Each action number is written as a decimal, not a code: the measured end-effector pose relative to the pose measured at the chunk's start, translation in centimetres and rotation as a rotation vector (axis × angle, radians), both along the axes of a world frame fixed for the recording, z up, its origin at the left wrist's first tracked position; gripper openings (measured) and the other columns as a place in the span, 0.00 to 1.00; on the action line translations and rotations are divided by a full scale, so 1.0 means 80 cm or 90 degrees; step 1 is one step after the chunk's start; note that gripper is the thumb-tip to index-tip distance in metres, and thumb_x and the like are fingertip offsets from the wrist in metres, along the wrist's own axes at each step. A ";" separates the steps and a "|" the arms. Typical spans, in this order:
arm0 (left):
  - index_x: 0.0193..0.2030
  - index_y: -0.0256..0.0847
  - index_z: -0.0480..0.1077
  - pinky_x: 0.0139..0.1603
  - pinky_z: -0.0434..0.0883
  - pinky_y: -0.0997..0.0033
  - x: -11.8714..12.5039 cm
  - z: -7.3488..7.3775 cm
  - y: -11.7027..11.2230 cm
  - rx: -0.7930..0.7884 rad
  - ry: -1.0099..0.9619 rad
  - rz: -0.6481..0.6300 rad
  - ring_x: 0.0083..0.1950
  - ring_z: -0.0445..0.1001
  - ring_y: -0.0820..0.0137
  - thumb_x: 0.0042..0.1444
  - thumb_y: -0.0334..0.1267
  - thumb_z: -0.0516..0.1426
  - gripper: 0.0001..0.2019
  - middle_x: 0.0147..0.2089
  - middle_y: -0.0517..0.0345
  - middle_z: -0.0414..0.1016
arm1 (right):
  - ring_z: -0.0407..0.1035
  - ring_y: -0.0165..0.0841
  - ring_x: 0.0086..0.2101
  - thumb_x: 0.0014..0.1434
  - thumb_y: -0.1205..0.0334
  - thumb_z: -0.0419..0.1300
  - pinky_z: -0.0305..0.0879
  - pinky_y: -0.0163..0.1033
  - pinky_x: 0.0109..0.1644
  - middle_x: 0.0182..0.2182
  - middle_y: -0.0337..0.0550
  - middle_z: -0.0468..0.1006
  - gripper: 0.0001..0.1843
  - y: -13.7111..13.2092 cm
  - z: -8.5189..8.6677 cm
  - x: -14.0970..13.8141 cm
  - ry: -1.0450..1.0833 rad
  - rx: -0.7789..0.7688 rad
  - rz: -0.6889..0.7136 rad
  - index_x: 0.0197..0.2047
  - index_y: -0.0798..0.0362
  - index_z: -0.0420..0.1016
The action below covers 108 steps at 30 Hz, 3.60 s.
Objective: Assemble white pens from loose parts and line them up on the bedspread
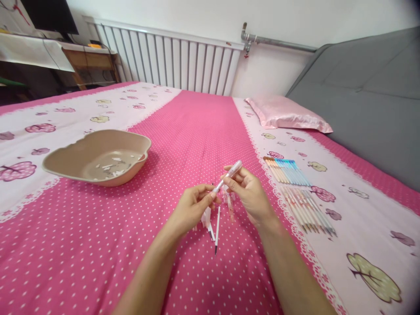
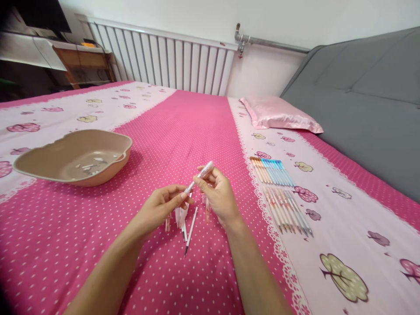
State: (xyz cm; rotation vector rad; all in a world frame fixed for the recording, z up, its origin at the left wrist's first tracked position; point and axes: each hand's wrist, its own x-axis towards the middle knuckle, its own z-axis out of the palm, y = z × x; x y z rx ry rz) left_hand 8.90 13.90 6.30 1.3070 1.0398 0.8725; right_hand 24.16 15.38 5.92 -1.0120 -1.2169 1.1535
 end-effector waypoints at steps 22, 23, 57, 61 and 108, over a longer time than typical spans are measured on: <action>0.38 0.35 0.67 0.26 0.66 0.76 -0.003 -0.005 -0.001 -0.021 -0.045 -0.043 0.27 0.69 0.75 0.54 0.43 0.55 0.12 0.30 0.57 0.72 | 0.70 0.29 0.37 0.50 0.63 0.64 0.63 0.39 0.46 0.34 0.40 0.77 0.18 -0.003 0.004 0.005 0.048 -0.032 0.090 0.46 0.50 0.70; 0.38 0.35 0.67 0.26 0.66 0.76 -0.003 -0.004 -0.001 -0.019 -0.044 -0.043 0.27 0.70 0.75 0.54 0.43 0.55 0.12 0.30 0.57 0.73 | 0.70 0.30 0.37 0.50 0.63 0.64 0.63 0.40 0.47 0.34 0.40 0.77 0.17 -0.002 0.003 0.005 0.046 -0.032 0.085 0.45 0.50 0.71; 0.40 0.36 0.65 0.22 0.64 0.77 -0.001 -0.008 -0.003 -0.015 -0.103 -0.050 0.22 0.67 0.78 0.53 0.44 0.57 0.14 0.29 0.59 0.72 | 0.71 0.32 0.42 0.52 0.62 0.63 0.64 0.44 0.51 0.45 0.44 0.76 0.31 -0.008 0.008 0.003 0.108 -0.055 0.171 0.57 0.47 0.57; 0.39 0.36 0.65 0.24 0.64 0.77 -0.001 -0.006 -0.003 -0.017 -0.094 -0.045 0.23 0.68 0.77 0.53 0.44 0.57 0.14 0.30 0.57 0.74 | 0.72 0.32 0.40 0.52 0.62 0.62 0.64 0.45 0.51 0.40 0.43 0.78 0.27 -0.005 0.005 0.002 0.097 -0.061 0.152 0.55 0.49 0.61; 0.36 0.35 0.66 0.24 0.62 0.78 0.002 -0.007 -0.004 -0.029 -0.122 -0.052 0.22 0.66 0.78 0.48 0.43 0.61 0.14 0.24 0.62 0.70 | 0.67 0.27 0.30 0.43 0.61 0.69 0.64 0.37 0.40 0.28 0.34 0.71 0.25 -0.002 0.001 0.002 0.082 -0.070 0.084 0.46 0.49 0.71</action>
